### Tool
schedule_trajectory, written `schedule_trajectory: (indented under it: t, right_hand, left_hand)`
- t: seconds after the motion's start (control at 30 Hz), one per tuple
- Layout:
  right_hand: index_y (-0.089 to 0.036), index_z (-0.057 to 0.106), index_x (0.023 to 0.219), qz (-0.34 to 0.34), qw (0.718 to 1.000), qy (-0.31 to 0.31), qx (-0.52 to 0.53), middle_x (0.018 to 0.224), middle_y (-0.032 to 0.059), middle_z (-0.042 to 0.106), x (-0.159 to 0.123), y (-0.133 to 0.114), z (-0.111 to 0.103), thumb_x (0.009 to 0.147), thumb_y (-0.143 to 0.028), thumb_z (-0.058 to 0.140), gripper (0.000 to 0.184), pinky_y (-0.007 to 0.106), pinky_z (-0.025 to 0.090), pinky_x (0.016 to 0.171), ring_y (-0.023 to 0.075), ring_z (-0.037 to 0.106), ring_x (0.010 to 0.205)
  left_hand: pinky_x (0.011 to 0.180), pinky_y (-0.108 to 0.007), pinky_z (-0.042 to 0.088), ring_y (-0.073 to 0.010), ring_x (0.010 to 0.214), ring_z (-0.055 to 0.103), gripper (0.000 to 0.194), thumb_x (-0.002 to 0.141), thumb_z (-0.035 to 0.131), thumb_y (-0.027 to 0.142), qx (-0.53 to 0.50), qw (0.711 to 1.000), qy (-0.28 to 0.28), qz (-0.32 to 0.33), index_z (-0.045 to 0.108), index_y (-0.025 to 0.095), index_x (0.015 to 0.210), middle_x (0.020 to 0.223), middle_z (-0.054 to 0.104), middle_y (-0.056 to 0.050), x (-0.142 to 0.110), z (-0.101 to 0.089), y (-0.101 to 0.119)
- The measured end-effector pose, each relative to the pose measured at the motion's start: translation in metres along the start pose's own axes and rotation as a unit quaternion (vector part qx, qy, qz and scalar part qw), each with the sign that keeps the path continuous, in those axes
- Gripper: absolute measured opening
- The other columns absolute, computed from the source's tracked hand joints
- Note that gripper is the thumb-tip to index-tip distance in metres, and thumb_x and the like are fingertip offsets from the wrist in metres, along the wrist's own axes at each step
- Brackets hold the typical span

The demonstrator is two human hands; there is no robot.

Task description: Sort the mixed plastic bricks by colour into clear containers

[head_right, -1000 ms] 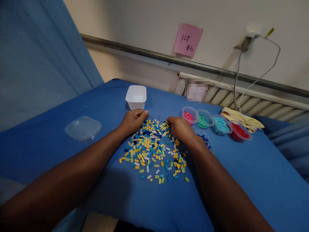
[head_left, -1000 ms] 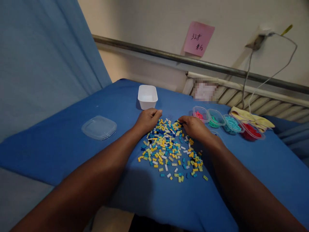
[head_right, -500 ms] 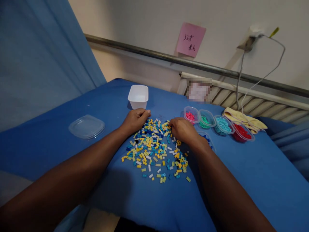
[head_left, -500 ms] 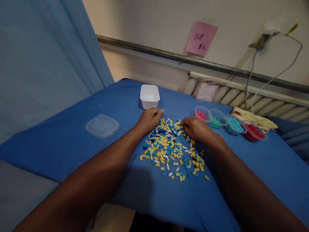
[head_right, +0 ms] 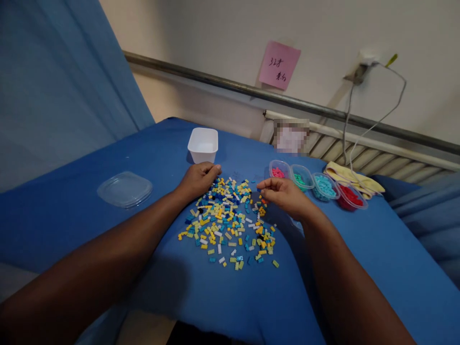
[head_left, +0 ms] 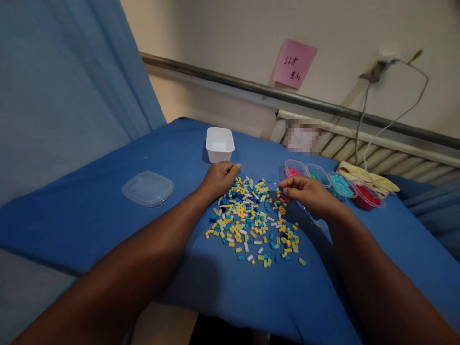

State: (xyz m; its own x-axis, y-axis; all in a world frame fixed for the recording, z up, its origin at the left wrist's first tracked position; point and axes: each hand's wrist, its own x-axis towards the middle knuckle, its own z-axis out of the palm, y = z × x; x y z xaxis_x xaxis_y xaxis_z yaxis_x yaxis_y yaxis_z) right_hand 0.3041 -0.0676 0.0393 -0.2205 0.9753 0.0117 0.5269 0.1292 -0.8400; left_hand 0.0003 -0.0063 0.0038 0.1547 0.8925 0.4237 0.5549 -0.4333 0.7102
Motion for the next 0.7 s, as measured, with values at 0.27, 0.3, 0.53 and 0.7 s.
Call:
schedule_trajectory:
  t: [0.27, 0.3, 0.53, 0.7]
  right_hand:
    - [-0.02, 0.076, 0.106, 0.061, 0.986, 0.157, 0.007, 0.085, 0.0037, 0.074, -0.055, 0.048, -0.043, 0.078, -0.044, 0.079, 0.037, 0.029, 0.053, 0.064, 0.0182, 0.067, 0.071]
    - [-0.02, 0.076, 0.105, 0.066, 0.983, 0.174, 0.008, 0.085, 0.0044, 0.075, -0.059, 0.054, -0.048, 0.077, -0.044, 0.08, 0.037, 0.03, 0.054, 0.065, 0.0194, 0.068, 0.073]
    - [-0.022, 0.078, 0.107, 0.058, 0.958, 0.266, -0.089, 0.088, 0.0051, 0.076, -0.068, 0.054, -0.061, 0.086, -0.044, 0.073, 0.031, 0.033, 0.054, 0.067, 0.0208, 0.068, 0.075]
    - [-0.019, 0.077, 0.108, 0.01, 0.958, 0.279, -0.066, 0.086, 0.0052, 0.075, -0.067, 0.049, -0.042, 0.09, -0.046, 0.07, 0.033, 0.032, 0.052, 0.065, 0.0198, 0.066, 0.072]
  left_hand:
    - [0.065, -0.032, 0.045, -0.0218, 0.071, 0.065, 0.047, 0.099, 0.053, 0.055, 0.009, 1.0, 0.006, 0.009, 0.074, 0.021, 0.076, 0.07, 0.069, -0.004, 0.004, 0.001, -0.006]
    - [0.064, -0.032, 0.045, -0.0217, 0.071, 0.065, 0.047, 0.1, 0.053, 0.055, 0.01, 1.0, 0.007, 0.009, 0.075, 0.02, 0.077, 0.069, 0.069, -0.003, 0.005, 0.001, -0.007]
    - [0.061, -0.031, 0.043, -0.0213, 0.068, 0.064, 0.046, 0.1, 0.055, 0.056, 0.008, 1.0, 0.009, -0.005, 0.078, 0.021, 0.083, 0.063, 0.067, -0.002, 0.006, 0.001, -0.008]
    - [0.065, -0.031, 0.044, -0.0215, 0.073, 0.066, 0.045, 0.1, 0.055, 0.055, 0.007, 1.0, 0.008, -0.003, 0.078, 0.02, 0.084, 0.07, 0.071, -0.003, 0.006, 0.001, -0.008]
